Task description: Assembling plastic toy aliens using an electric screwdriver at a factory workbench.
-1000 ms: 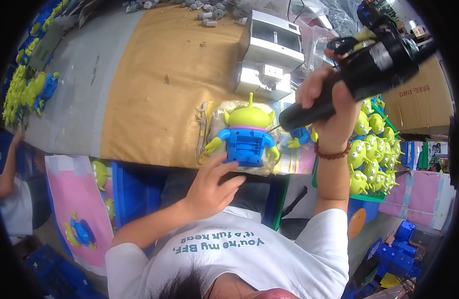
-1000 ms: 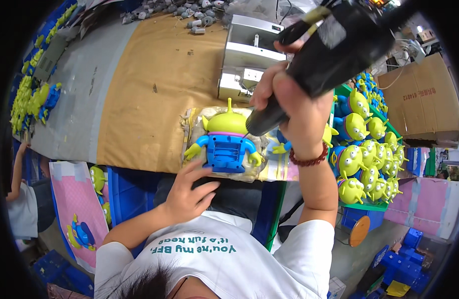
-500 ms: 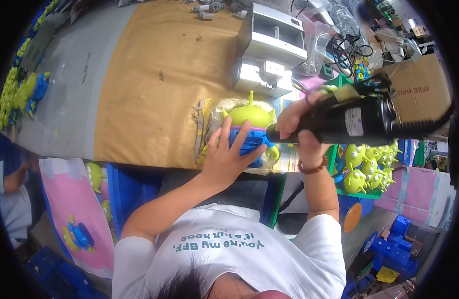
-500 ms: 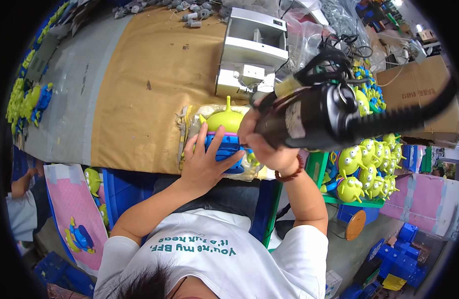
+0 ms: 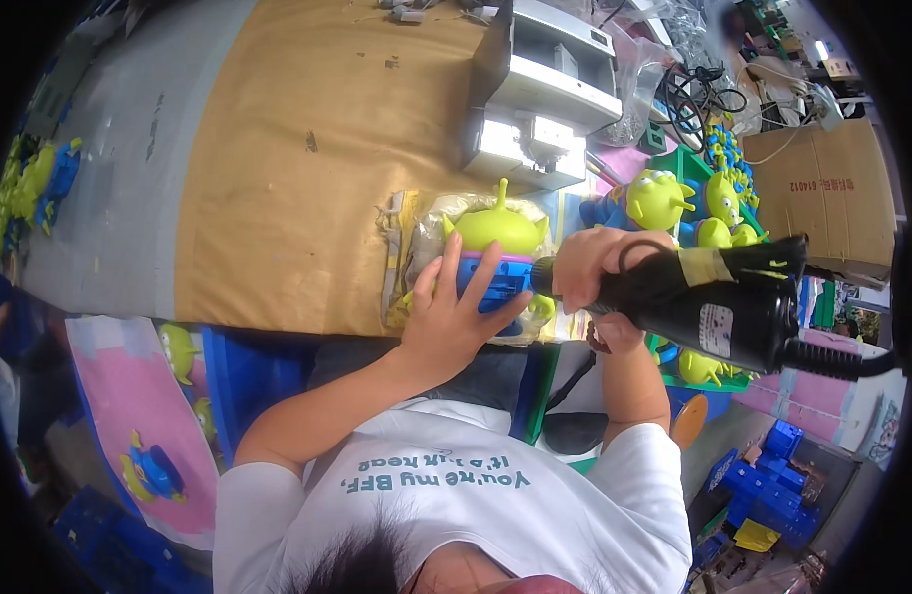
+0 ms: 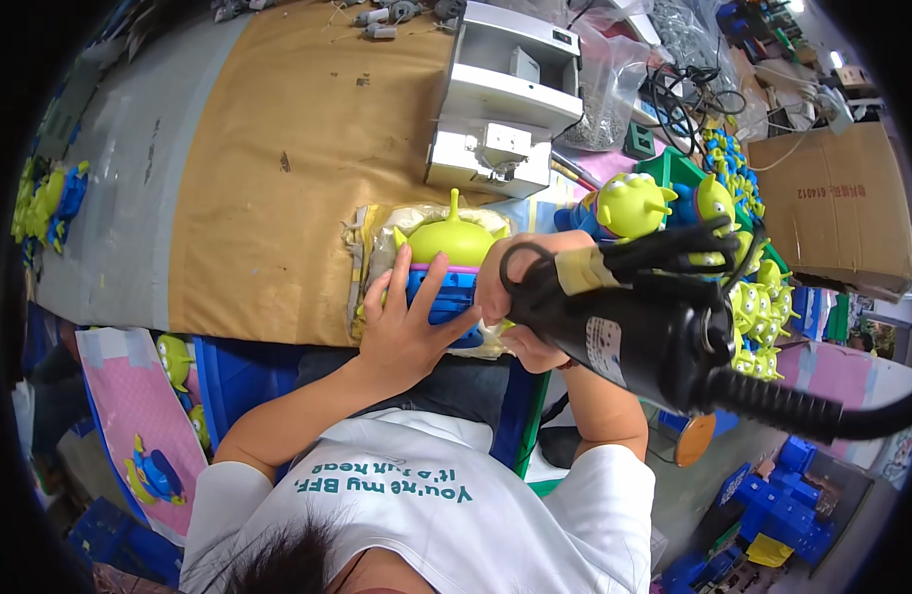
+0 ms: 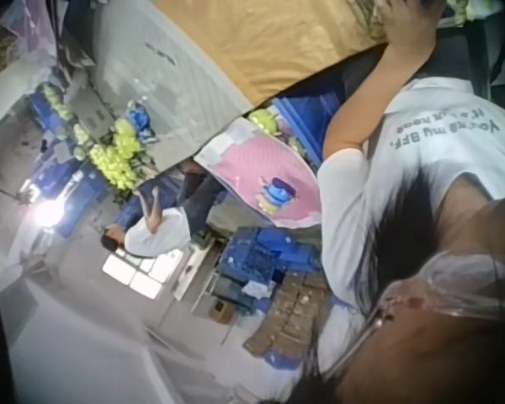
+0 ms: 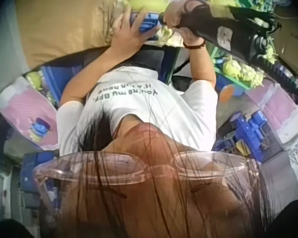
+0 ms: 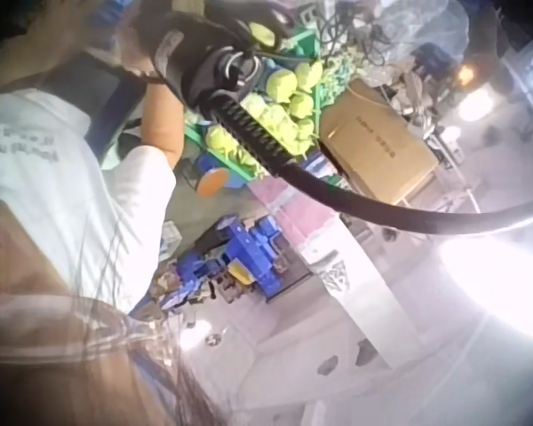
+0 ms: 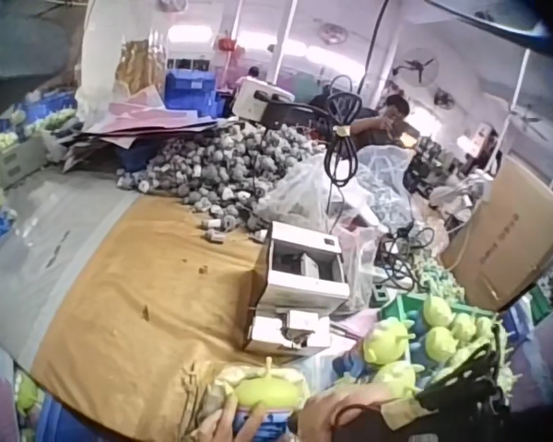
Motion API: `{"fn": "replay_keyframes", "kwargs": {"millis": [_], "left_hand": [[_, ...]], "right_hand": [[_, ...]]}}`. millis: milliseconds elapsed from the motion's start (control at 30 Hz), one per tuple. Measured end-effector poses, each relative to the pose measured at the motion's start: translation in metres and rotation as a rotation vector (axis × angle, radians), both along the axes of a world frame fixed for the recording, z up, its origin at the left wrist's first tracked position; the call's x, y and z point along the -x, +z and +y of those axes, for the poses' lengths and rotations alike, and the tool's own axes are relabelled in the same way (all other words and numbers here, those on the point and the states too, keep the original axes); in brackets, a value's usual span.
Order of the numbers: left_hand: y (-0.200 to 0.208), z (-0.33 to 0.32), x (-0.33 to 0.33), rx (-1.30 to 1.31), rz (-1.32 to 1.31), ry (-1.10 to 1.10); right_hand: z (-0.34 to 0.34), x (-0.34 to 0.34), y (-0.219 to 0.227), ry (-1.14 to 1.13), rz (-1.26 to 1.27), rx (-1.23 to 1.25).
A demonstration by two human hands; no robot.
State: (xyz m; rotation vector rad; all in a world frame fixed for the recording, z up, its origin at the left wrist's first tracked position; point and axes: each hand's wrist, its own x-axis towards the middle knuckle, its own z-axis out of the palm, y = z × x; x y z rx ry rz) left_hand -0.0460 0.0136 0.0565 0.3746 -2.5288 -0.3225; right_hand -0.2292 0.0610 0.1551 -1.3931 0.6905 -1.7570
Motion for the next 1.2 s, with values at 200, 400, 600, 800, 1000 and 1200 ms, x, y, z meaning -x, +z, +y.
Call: {"fn": "replay_keyframes", "kwargs": {"millis": [200,400,600,800,1000,1200], "left_hand": [[0.003,-0.003,-0.002,-0.021,-0.015,-0.044],[0.025,-0.028,-0.034,-0.322,0.005,-0.116],[-0.028,-0.038,-0.039,-0.600,0.249,0.048],[-0.041,-0.038,-0.038,-0.491,0.242,0.054],[-0.044,-0.040,-0.039,-0.509,0.286,0.033],[-0.037,-0.041,-0.039,-0.480,0.273,0.029]], "right_hand": [[0.006,-0.010,-0.002,-0.122,0.037,-0.081],[0.005,-0.010,0.019,-0.206,-0.018,-0.214],[-0.036,0.033,0.056,-0.427,-0.035,-0.045],[-0.098,0.071,0.041,-0.697,0.062,-0.119],[-0.100,0.067,0.043,-0.620,0.015,-0.294],[-0.048,0.003,0.070,-0.424,0.048,-0.215]]}}
